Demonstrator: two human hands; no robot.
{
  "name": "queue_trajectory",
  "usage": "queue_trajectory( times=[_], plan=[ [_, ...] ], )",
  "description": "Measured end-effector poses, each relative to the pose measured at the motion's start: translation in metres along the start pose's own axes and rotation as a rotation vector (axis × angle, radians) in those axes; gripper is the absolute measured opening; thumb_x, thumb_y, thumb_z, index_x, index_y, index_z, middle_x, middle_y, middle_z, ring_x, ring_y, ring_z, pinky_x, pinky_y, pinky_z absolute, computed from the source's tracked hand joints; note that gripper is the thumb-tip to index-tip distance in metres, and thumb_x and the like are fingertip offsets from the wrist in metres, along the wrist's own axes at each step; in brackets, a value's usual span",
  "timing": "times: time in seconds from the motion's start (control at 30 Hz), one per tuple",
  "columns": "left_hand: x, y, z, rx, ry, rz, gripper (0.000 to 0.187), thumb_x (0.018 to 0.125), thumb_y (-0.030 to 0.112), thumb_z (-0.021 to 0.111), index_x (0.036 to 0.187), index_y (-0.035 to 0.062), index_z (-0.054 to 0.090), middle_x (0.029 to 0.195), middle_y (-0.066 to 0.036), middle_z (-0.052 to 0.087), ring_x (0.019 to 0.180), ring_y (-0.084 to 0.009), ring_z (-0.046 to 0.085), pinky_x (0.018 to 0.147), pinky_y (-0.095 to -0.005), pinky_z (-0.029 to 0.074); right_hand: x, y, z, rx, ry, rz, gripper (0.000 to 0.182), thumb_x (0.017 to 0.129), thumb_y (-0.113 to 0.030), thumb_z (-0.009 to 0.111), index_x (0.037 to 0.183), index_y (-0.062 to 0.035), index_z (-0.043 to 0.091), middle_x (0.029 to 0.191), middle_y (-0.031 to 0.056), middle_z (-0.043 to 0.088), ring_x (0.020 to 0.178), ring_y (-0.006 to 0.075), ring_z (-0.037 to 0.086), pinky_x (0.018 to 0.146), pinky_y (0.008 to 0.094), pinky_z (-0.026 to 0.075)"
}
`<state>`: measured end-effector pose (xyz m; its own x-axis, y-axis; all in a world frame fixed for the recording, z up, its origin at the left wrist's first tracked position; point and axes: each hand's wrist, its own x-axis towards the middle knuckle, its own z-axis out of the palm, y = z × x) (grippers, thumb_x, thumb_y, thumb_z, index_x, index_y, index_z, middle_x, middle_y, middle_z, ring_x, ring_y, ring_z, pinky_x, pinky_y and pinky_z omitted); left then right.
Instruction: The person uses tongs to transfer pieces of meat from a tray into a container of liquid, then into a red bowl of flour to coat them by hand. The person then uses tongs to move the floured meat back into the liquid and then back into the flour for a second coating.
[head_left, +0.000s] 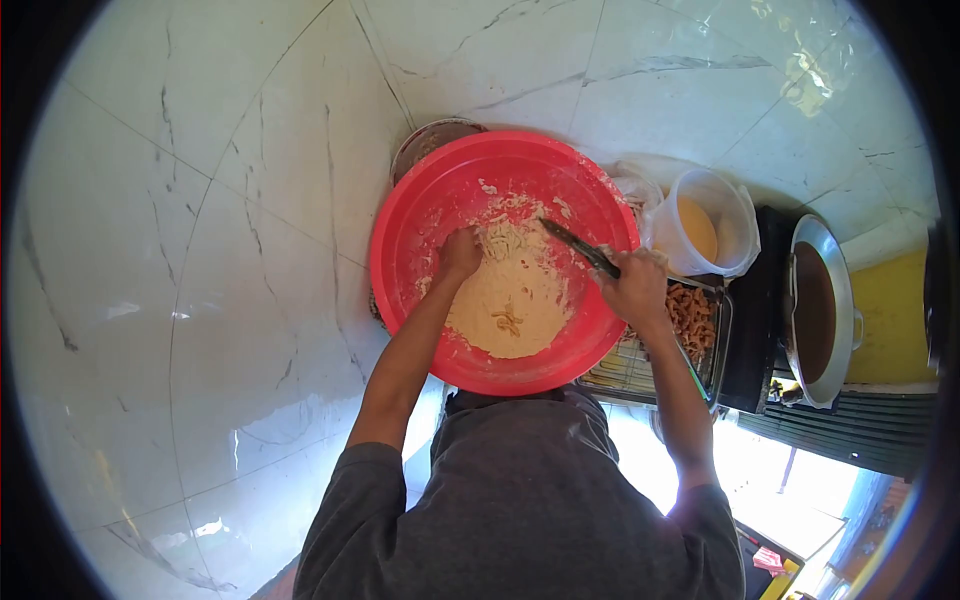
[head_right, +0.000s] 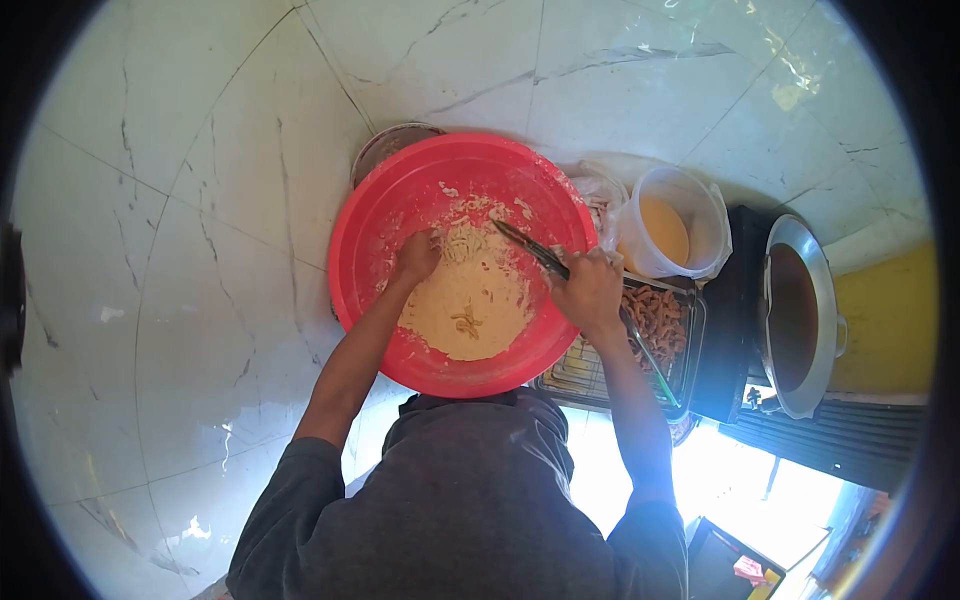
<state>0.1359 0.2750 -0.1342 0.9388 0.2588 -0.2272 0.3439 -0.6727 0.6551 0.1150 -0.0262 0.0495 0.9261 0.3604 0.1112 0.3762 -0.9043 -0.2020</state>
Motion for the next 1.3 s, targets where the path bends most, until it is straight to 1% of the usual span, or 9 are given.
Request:
queue_trajectory(
  times=[0.13,0.3,0.6,0.7,0.8,0.9,1.0,1.23,1.3],
  plan=[
    [-0.009,0.03,-0.01,0.375,-0.106,0.171,0.029,0.083,0.013,0.063,0.112,0.0168,0.067,0.118,-0.014,0.061,0.118,-0.0275,0.054,0.103,-0.0573,0.032,0.006,0.033,-0.013,-0.019,0.262,0.181,0.039,0.076,-0.035,0.073,0.107,-0.0121,0.072,0.081,0.0149,0.067,0.084,0.0331,0.063,0.085,0.0449,0.042],
    [-0.011,0.034,0.005,0.435,-0.001,0.195,0.032,0.081,0.011,0.066,0.113,0.0146,0.065,0.117,-0.012,0.062,0.118,-0.0269,0.054,0.102,-0.0588,0.03,0.013,0.079,-0.034,-0.17,0.468,0.557,0.039,0.077,-0.037,0.072,0.105,-0.0101,0.072,0.087,0.0191,0.067,0.087,0.0355,0.064,0.085,0.0452,0.043],
    [-0.013,0.033,0.006,0.344,-0.029,0.125,0.028,0.084,0.015,0.064,0.112,0.0125,0.066,0.108,-0.01,0.067,0.112,-0.0258,0.058,0.098,-0.0599,0.028,0.045,0.155,-0.041,-0.218,-0.061,0.631,0.045,0.075,-0.031,0.067,0.111,-0.0051,0.069,0.107,0.0238,0.067,0.106,0.0377,0.063,0.096,0.0464,0.045],
    [-0.019,0.041,-0.008,0.243,-0.027,0.069,0.024,0.086,0.017,0.061,0.109,0.0128,0.067,0.105,-0.011,0.069,0.107,-0.027,0.061,0.095,-0.0602,0.029,0.062,0.207,-0.007,-0.237,-0.205,0.622,0.046,0.074,-0.028,0.063,0.115,-0.0093,0.068,0.114,0.0198,0.067,0.111,0.0342,0.062,0.106,0.0628,0.027],
    [-0.013,0.027,-0.012,0.181,-0.019,0.032,0.026,0.087,0.02,0.06,0.11,0.0098,0.066,0.104,-0.013,0.07,0.104,-0.0298,0.064,0.095,-0.056,0.032,0.06,0.16,-0.033,-0.293,-0.209,0.66,0.043,0.073,-0.024,0.06,0.113,-0.009,0.069,0.116,0.0176,0.066,0.111,0.034,0.062,0.107,0.0676,0.021],
    [-0.009,0.015,-0.008,0.121,-0.013,-0.033,0.027,0.087,0.021,0.061,0.11,0.0078,0.067,0.104,-0.014,0.07,0.103,-0.0309,0.065,0.096,-0.0526,0.034,0.064,0.176,-0.023,-0.246,-0.237,0.66,0.042,0.075,-0.03,0.063,0.11,-0.0089,0.07,0.118,0.0161,0.066,0.111,0.0345,0.062,0.108,0.068,0.017],
    [-0.01,0.009,-0.008,0.042,0.026,-0.055,0.028,0.086,0.022,0.063,0.11,0.0077,0.067,0.104,-0.015,0.07,0.103,-0.0298,0.065,0.096,-0.0529,0.035,0.057,0.187,-0.019,-0.185,-0.162,0.581,0.047,0.075,-0.037,0.068,0.113,-0.0103,0.069,0.116,0.0173,0.066,0.111,0.035,0.062,0.107,0.0671,0.021],
    [-0.016,0.007,-0.01,0.034,-0.079,-0.045,0.032,0.085,0.022,0.065,0.112,0.0052,0.065,0.107,-0.015,0.07,0.103,-0.0279,0.066,0.09,-0.0444,0.046,0.029,0.165,-0.034,-0.194,0.076,0.642,0.046,0.076,-0.039,0.07,0.116,-0.0156,0.069,0.107,0.0195,0.068,0.107,0.037,0.062,0.099,0.0513,0.038],
    [0.0,-0.018,0.011,-0.022,-0.031,-0.068,0.029,0.085,0.027,0.064,0.11,0.0115,0.067,0.104,-0.01,0.071,0.105,-0.0287,0.064,0.098,-0.0583,0.032,0.024,0.15,-0.046,-0.185,0.101,0.663,0.047,0.076,-0.039,0.07,0.117,-0.0167,0.069,0.107,0.0192,0.068,0.106,0.0373,0.062,0.097,0.0482,0.04]
  ],
)
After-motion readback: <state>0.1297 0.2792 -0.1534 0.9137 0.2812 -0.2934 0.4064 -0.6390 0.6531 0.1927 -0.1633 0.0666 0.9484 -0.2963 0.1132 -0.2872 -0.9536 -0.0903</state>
